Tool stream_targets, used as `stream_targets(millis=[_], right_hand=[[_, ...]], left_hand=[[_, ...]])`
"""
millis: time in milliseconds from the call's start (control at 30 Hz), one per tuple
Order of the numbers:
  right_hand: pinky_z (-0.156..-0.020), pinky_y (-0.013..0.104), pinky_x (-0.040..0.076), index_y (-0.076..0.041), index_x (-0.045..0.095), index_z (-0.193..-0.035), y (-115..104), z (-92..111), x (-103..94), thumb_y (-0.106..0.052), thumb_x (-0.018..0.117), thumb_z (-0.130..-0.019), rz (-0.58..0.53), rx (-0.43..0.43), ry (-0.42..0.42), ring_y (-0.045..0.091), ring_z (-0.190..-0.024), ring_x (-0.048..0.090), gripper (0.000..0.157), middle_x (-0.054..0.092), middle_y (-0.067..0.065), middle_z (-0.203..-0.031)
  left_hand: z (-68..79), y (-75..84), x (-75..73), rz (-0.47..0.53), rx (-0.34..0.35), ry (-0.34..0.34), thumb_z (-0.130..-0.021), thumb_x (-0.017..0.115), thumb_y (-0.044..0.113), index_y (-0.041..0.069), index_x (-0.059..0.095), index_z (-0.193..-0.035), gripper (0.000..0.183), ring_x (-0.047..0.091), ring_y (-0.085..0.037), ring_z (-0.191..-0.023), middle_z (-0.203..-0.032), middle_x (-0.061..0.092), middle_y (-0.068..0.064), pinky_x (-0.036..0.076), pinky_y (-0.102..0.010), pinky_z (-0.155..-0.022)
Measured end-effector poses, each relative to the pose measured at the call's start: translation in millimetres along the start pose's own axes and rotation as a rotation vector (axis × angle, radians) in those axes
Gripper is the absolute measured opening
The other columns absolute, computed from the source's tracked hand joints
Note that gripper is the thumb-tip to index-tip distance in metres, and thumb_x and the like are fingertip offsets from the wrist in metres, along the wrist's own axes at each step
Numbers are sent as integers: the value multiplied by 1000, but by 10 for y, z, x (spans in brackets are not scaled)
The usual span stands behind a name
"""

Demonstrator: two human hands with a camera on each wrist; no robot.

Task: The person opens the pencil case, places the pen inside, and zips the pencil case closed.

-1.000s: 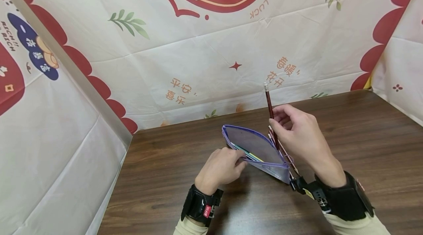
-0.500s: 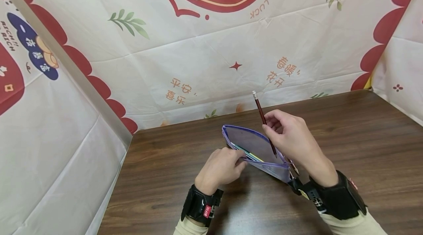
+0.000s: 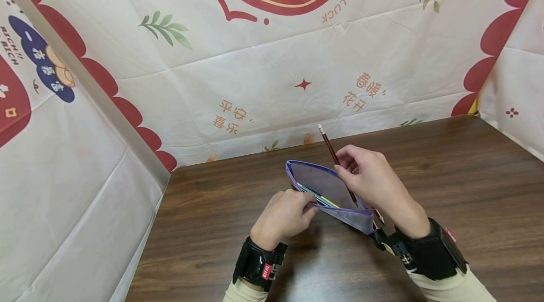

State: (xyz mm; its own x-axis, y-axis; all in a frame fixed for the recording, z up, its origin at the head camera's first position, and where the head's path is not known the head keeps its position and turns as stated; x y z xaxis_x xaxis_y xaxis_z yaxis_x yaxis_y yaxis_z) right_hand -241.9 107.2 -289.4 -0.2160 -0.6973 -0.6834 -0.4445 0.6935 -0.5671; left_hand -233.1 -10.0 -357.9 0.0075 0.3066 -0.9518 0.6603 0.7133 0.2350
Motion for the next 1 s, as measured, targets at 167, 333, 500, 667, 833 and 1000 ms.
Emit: stream_targets(millis=[167, 333, 500, 667, 833, 1000], right_hand=[[-55, 35, 51, -1, 64, -91, 14, -14, 71, -4, 66, -82, 21, 2, -31, 16, -65, 57, 10, 64, 7, -73], [-53, 33, 50, -1, 65, -90, 22, -12, 133, -3, 66, -81, 44, -2, -50, 15, -63, 56, 9, 64, 7, -73], [-52, 32, 49, 2, 65, -91, 25, -6, 186, -3, 67, -80, 62, -4, -76, 15, -62, 55, 12, 64, 7, -72], [-52, 32, 48, 2, 66, -92, 21, -3, 218, -3, 67, -80, 74, -1, -93, 14, -61, 53, 13, 63, 7, -72], [-52, 31, 47, 2, 66, -92, 43, -5, 259, -4, 66, -80, 95, 5, -117, 14, -60, 53, 13, 63, 6, -72], [-53, 31, 46, -1, 66, -91, 51, -2, 301, -5, 65, -80, 114, 21, -152, 13, -59, 52, 11, 62, 4, -71]], left_hand=[[4, -1, -6, 3, 0, 1, -88, 62, 26, 19, 58, -72, 17, 37, -1, -45, -56, 39, 11, 26, -18, -41], [6, 0, -16, -2, 4, 7, -88, 62, 26, 20, 58, -72, 18, 37, -1, -45, -56, 39, 11, 26, -18, -41], [6, -5, -19, -4, 5, 7, -88, 62, 27, 20, 59, -74, 16, 39, -1, -46, -56, 41, 11, 28, -18, -42], [7, -10, -29, 9, 0, 3, -88, 62, 27, 20, 60, -75, 16, 39, -1, -47, -57, 43, 11, 29, -18, -42], [8, -9, -47, 9, -1, 3, -88, 62, 26, 19, 60, -76, 15, 39, -1, -47, -58, 43, 11, 29, -18, -43], [15, -21, -55, 24, -9, 1, -89, 62, 26, 18, 62, -79, 12, 40, -1, -47, -59, 45, 11, 29, -18, -42]])
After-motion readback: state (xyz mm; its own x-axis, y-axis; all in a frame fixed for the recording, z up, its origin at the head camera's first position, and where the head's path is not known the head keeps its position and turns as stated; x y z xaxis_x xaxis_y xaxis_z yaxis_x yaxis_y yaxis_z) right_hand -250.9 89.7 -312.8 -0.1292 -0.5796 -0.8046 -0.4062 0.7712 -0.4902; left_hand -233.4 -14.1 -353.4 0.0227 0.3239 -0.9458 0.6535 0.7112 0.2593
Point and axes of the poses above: each hand's wrist, its own z-axis away from the middle knuckle, its own x-axis out of the palm, y = z × x, the point moved 10 cm from there along -z, towards the middle knuckle
